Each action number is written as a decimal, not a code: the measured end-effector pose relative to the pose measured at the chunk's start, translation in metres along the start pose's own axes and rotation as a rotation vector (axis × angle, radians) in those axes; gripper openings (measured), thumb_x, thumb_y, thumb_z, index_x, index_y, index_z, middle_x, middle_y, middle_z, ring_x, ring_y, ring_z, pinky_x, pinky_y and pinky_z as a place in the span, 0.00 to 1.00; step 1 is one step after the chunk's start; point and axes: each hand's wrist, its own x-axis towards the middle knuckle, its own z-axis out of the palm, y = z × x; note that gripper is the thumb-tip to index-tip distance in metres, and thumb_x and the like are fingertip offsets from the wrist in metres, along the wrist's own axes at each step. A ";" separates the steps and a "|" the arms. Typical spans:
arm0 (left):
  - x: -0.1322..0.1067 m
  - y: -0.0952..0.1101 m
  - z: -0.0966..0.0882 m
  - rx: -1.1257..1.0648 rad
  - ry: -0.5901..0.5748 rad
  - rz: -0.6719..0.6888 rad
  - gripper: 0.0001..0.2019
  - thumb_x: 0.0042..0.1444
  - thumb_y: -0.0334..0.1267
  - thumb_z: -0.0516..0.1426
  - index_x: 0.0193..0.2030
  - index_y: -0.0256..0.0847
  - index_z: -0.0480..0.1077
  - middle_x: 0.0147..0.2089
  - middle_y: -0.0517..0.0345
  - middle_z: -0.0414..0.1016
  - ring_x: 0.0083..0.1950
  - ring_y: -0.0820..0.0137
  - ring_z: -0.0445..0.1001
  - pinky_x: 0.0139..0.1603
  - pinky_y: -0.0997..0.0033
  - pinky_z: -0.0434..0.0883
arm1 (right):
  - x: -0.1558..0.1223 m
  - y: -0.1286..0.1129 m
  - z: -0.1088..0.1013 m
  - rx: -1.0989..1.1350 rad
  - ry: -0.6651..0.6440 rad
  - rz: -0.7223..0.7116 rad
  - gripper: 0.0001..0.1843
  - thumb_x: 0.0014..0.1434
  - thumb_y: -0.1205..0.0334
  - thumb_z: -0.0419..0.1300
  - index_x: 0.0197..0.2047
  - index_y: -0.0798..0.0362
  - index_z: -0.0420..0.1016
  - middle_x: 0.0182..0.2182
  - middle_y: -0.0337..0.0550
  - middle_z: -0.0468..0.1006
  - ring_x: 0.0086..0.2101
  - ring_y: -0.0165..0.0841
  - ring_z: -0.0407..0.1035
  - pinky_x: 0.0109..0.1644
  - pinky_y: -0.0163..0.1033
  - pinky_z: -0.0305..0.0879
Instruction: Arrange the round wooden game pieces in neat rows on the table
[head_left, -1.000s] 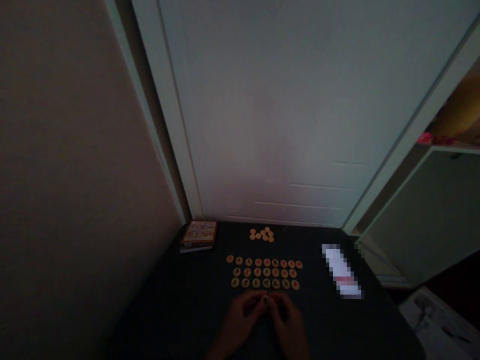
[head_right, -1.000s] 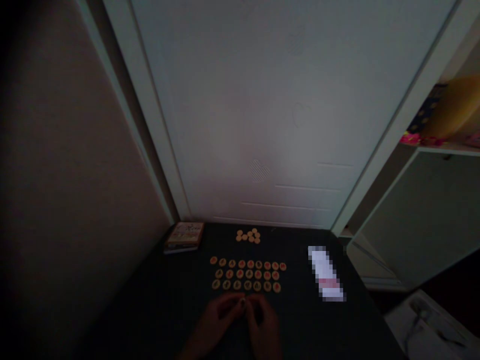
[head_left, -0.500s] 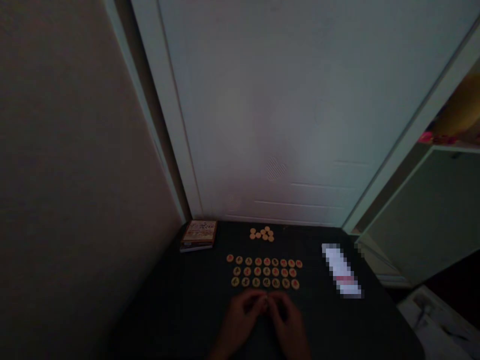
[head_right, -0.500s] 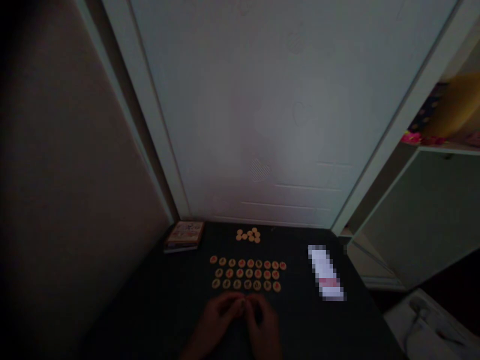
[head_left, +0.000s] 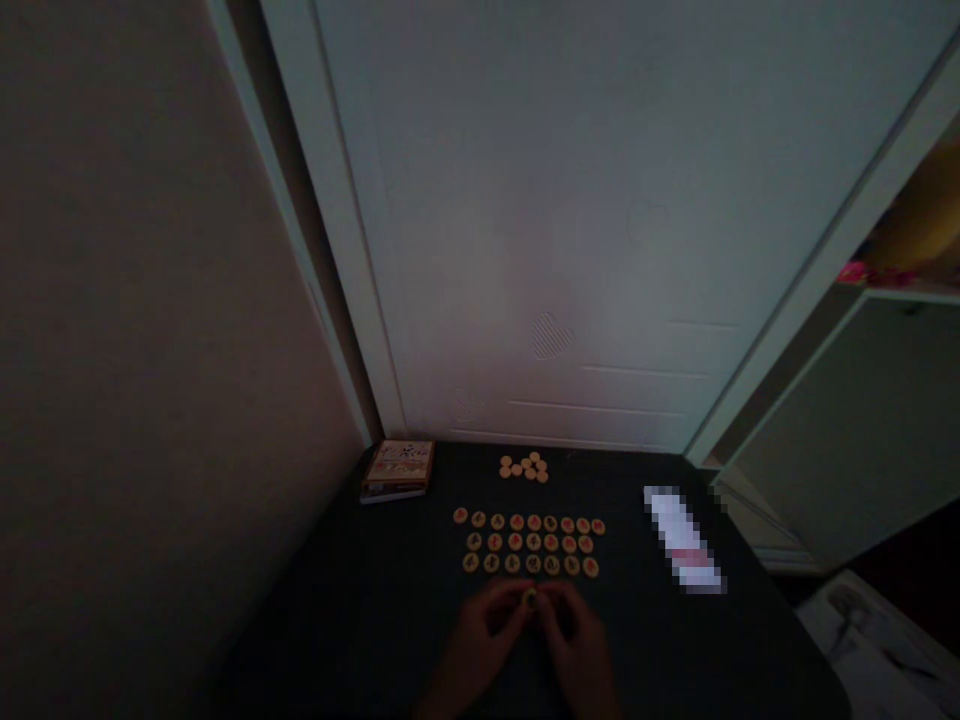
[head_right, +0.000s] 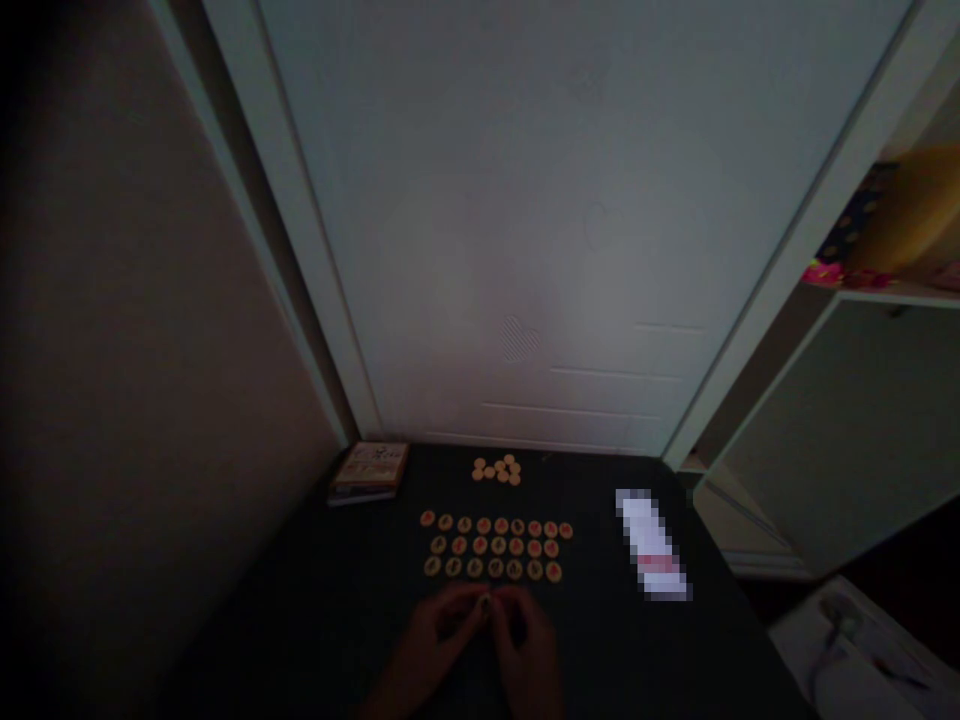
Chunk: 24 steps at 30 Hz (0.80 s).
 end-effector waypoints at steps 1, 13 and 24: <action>0.000 -0.002 0.001 0.000 0.007 0.001 0.13 0.58 0.47 0.61 0.46 0.45 0.80 0.47 0.53 0.84 0.47 0.62 0.82 0.50 0.69 0.77 | 0.000 0.000 0.000 -0.001 -0.002 0.000 0.18 0.62 0.45 0.60 0.39 0.51 0.81 0.34 0.44 0.85 0.35 0.38 0.79 0.41 0.35 0.73; 0.007 0.001 -0.011 -0.064 0.154 -0.072 0.18 0.55 0.54 0.63 0.42 0.40 0.79 0.38 0.52 0.85 0.42 0.61 0.83 0.45 0.68 0.79 | -0.001 -0.002 0.000 -0.068 -0.023 0.052 0.19 0.63 0.45 0.58 0.40 0.52 0.79 0.34 0.44 0.83 0.36 0.37 0.77 0.41 0.34 0.70; 0.043 -0.007 -0.104 0.378 0.313 -0.119 0.19 0.55 0.52 0.60 0.45 0.42 0.80 0.47 0.52 0.85 0.49 0.56 0.82 0.51 0.59 0.76 | -0.002 -0.006 0.000 -0.094 0.032 0.047 0.22 0.61 0.40 0.58 0.37 0.51 0.81 0.30 0.41 0.83 0.32 0.36 0.77 0.37 0.33 0.70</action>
